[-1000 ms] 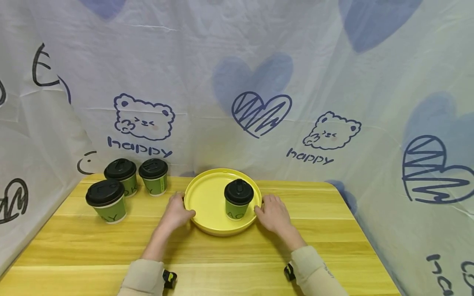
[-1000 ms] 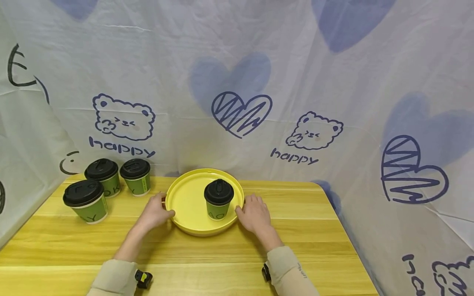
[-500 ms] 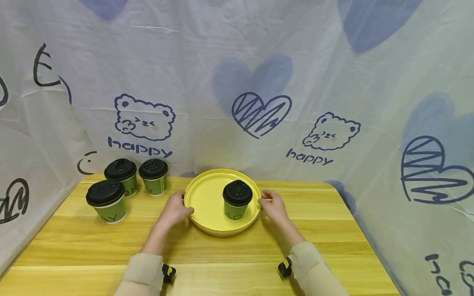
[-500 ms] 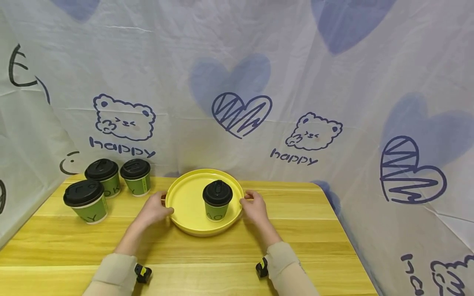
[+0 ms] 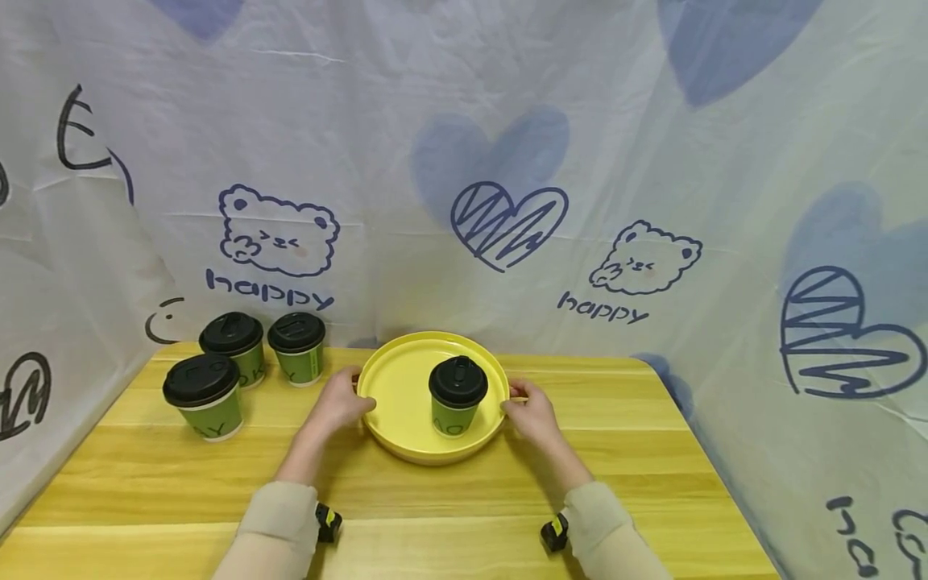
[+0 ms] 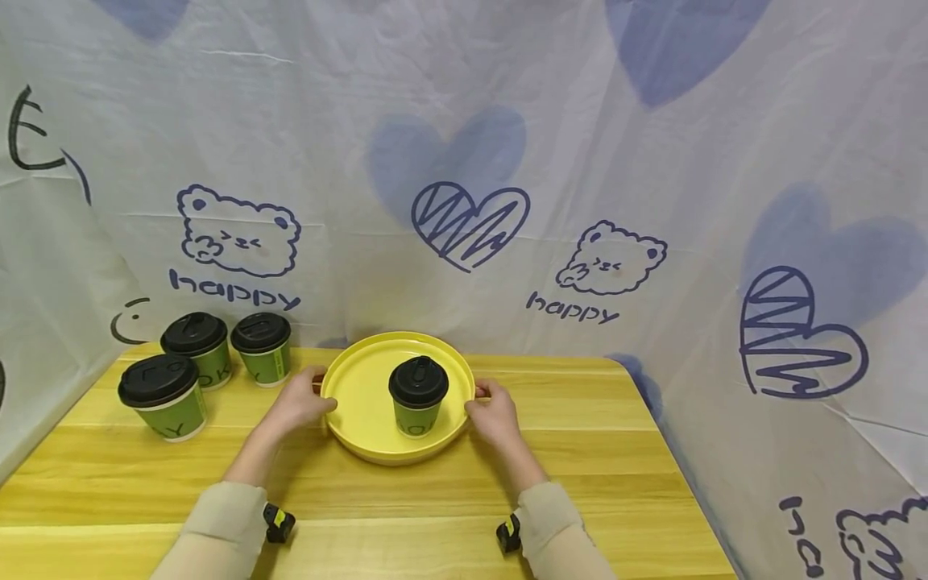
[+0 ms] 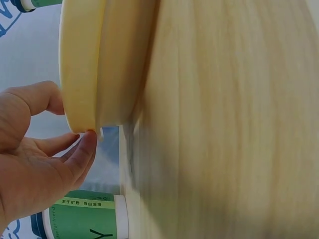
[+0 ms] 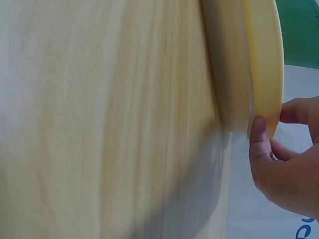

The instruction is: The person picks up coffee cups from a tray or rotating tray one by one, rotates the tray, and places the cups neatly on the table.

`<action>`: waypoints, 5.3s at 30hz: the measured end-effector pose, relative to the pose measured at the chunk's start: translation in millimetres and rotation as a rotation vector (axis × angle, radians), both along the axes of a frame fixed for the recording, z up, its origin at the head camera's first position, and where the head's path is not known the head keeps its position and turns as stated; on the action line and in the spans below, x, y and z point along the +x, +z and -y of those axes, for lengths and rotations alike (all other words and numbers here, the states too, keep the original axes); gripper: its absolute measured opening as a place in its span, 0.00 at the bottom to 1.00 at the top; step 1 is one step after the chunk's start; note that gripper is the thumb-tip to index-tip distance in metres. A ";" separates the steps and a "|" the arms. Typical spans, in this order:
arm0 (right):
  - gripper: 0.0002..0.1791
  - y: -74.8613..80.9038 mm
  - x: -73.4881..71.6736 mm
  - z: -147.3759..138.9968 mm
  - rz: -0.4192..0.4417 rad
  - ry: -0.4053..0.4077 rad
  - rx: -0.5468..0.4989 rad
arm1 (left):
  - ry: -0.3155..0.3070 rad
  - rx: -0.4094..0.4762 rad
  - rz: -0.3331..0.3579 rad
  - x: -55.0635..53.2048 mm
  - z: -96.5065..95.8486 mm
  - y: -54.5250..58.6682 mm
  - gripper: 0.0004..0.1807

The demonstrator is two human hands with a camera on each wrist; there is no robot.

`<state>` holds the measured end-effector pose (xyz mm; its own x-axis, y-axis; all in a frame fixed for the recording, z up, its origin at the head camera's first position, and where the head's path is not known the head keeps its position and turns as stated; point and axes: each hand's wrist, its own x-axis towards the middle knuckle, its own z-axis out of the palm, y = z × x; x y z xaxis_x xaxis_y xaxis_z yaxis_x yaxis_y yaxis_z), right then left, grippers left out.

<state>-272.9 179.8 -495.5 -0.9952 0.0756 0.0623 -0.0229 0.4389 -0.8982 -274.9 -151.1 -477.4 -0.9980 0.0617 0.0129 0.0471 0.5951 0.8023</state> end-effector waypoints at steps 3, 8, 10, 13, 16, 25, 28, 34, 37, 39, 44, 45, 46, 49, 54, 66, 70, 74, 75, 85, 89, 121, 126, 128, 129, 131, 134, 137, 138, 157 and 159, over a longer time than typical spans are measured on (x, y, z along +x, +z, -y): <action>0.28 1.1 4.7 0.9 0.019 0.005 -0.028 | 0.019 0.013 -0.001 1.4 -1.4 0.6 0.35; 0.31 3.1 12.7 4.5 0.040 0.004 -0.072 | 0.062 0.042 0.016 6.8 -4.7 2.0 0.33; 0.32 2.8 15.0 6.1 0.045 0.001 -0.081 | 0.077 0.052 0.019 9.1 -6.0 2.1 0.32; 0.33 2.7 18.3 8.1 0.061 -0.002 -0.090 | 0.099 0.070 0.034 13.8 -8.2 2.8 0.33; 0.35 2.9 21.5 9.4 0.077 0.002 -0.115 | 0.115 0.087 0.050 18.6 -10.4 4.3 0.34; 0.36 4.1 28.8 11.8 0.065 0.008 -0.127 | 0.123 0.087 0.030 26.2 -14.2 6.0 0.36; 0.34 2.8 27.9 11.4 0.057 -0.005 -0.126 | 0.119 0.091 0.032 25.3 -13.5 4.7 0.36; 0.32 1.7 21.3 7.7 0.031 -0.041 -0.091 | 0.105 0.097 0.032 20.3 -10.9 3.2 0.36; 0.30 1.0 17.6 5.4 0.038 -0.046 -0.087 | 0.100 0.097 0.034 18.2 -9.7 2.7 0.36; 0.30 0.5 14.6 4.0 0.039 -0.044 -0.077 | 0.100 0.097 0.036 16.2 -8.9 1.9 0.36; 0.29 1.9 10.3 0.6 0.047 -0.038 0.003 | 0.106 0.091 0.047 10.3 -7.2 -0.6 0.36; 0.29 2.4 10.0 0.0 0.050 -0.036 0.017 | 0.107 0.091 0.048 9.1 -6.7 -1.2 0.36; 0.29 2.6 9.8 -0.3 0.056 -0.034 0.016 | 0.107 0.095 0.050 7.9 -6.2 -1.8 0.36; 0.29 2.4 9.0 -1.0 0.052 -0.022 0.008 | 0.106 0.104 0.048 4.5 -4.9 -2.7 0.35; 0.29 0.0 8.4 -0.5 0.037 -0.008 -0.015 | 0.085 0.114 0.042 -0.7 -3.1 -2.2 0.34; 0.32 -0.2 17.4 2.5 0.059 0.038 -0.082 | 0.106 0.125 0.038 3.4 -2.6 -2.2 0.34; 0.36 2.1 24.3 5.3 0.079 0.048 -0.136 | 0.120 0.140 0.062 9.2 -4.1 -2.1 0.35; 0.39 3.0 30.0 8.7 0.093 0.038 -0.148 | 0.124 0.170 0.072 14.1 -7.0 -2.1 0.35; 0.40 3.0 31.4 9.7 0.092 0.036 -0.146 | 0.124 0.178 0.069 15.1 -7.7 -2.2 0.35; 0.40 4.4 41.3 14.3 0.081 0.024 -0.145 | 0.132 0.194 0.044 23.9 -11.7 0.8 0.35; 0.34 4.6 38.6 11.6 0.054 0.012 -0.132 | 0.125 0.187 0.053 20.3 -10.2 0.2 0.35; 0.32 0.1 27.1 8.9 0.073 0.004 -0.195 | 0.086 0.127 0.037 1.2 -2.7 -1.0 0.32; 0.33 2.2 32.0 12.7 0.098 0.014 -0.207 | 0.113 0.138 0.039 8.6 -5.1 -2.7 0.33; 0.34 2.9 34.5 13.9 0.107 0.019 -0.212 | 0.121 0.144 0.040 11.6 -6.7 -2.6 0.33; 0.34 3.2 35.7 14.3 0.112 0.022 -0.212 | 0.124 0.147 0.042 13.1 -7.5 -2.3 0.33; 0.35 3.9 37.9 14.8 0.120 0.026 -0.214 | 0.129 0.155 0.046 15.5 -8.7 -2.0 0.33; 0.36 5.1 40.2 14.9 0.123 0.035 -0.218 | 0.135 0.154 0.045 17.2 -10.1 -1.8 0.33; 0.35 4.7 40.1 14.3 0.113 0.028 -0.225 | 0.139 0.152 0.042 17.7 -10.6 -2.1 0.33; 0.34 4.5 39.6 14.0 0.110 0.017 -0.230 | 0.139 0.151 0.040 17.5 -10.6 -2.2 0.33; 0.34 3.2 40.5 14.9 0.099 -0.019 -0.256 | 0.132 0.108 0.043 10.9 -8.0 -0.1 0.33; 0.34 3.1 42.1 15.9 0.100 -0.020 -0.257 | 0.130 0.123 0.045 11.9 -8.5 -0.1 0.33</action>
<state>-230.9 163.9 -492.4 -0.9936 0.0958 -0.0599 0.0778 0.1961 -0.9775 -263.0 -142.6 -477.4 -0.9972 -0.0675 -0.0322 -0.0612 0.4912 0.8689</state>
